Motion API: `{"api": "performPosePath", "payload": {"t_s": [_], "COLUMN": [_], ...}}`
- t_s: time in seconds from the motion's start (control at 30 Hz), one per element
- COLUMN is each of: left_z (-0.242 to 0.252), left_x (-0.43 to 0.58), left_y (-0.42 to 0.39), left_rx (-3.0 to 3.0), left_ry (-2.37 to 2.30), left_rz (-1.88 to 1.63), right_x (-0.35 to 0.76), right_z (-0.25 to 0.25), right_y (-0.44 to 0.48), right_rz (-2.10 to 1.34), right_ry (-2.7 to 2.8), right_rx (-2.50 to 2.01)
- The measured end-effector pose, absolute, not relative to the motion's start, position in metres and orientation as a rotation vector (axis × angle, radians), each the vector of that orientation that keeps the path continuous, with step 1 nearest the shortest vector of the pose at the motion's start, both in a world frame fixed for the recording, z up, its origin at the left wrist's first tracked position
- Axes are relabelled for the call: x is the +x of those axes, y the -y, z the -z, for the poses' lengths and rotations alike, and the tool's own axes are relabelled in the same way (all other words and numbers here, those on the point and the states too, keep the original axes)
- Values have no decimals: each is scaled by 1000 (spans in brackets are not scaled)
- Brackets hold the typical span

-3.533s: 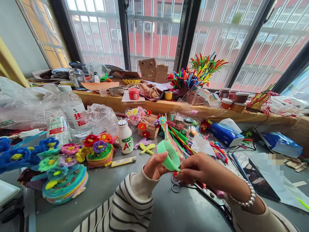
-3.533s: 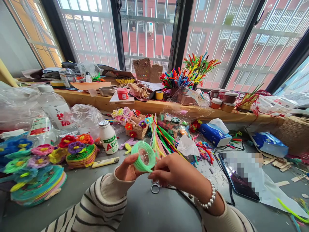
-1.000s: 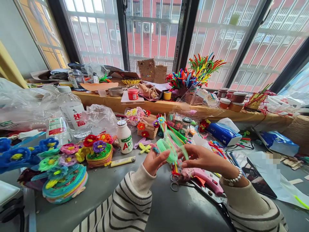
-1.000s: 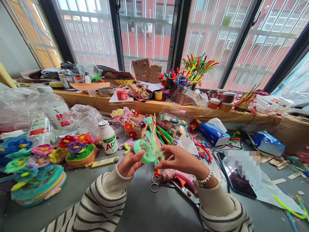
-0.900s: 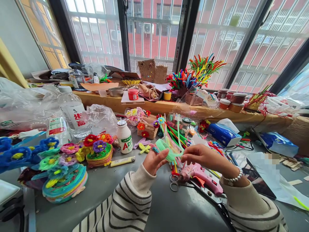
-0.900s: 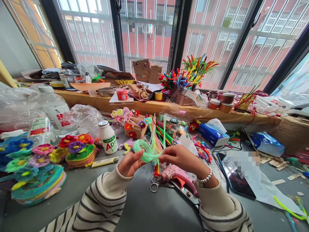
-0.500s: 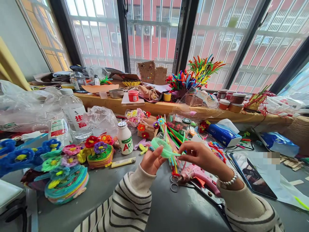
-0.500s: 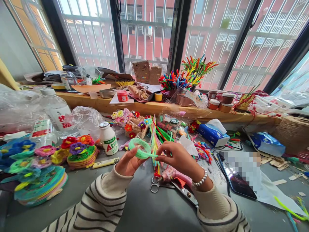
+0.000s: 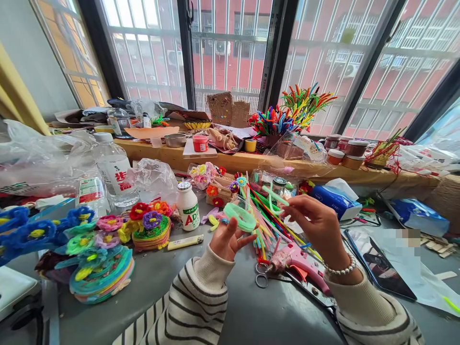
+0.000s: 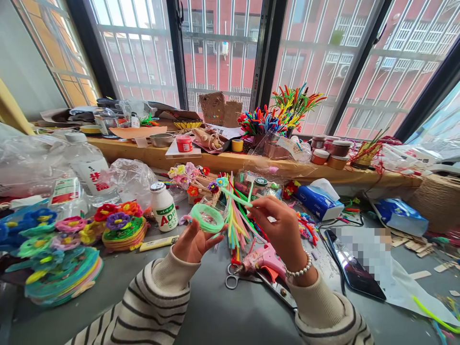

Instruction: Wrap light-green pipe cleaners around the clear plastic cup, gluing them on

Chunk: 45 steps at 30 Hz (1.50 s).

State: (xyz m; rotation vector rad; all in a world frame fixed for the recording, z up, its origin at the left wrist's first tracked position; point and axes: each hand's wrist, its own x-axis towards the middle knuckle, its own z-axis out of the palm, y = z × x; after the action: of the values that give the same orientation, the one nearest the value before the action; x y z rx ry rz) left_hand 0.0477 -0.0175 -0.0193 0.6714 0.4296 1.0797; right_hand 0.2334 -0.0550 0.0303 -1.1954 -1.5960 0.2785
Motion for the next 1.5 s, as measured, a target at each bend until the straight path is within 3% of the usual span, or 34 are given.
{"api": "performPosePath", "payload": {"t_s": [0.2, 0.63, 1.13, 1.3, 1.5], "left_z": [18, 4, 5, 3, 5], "left_x": [47, 15, 12, 11, 16], "left_y": [11, 4, 3, 3, 6], "left_rx": [510, 542, 589, 569, 584], "left_ry": [-418, -294, -156, -133, -155], "left_rz": [-1091, -1332, -1216, -1187, -1112], "right_x": [235, 216, 226, 246, 269], "right_z": [-35, 14, -8, -19, 13], "right_y": [59, 29, 40, 60, 95], "right_rz": [-287, -231, -144, -190, -343], "right_ry": [1409, 2126, 2255, 2080, 1930], "right_rx": [-1106, -1322, -1286, -1666, -2053]}}
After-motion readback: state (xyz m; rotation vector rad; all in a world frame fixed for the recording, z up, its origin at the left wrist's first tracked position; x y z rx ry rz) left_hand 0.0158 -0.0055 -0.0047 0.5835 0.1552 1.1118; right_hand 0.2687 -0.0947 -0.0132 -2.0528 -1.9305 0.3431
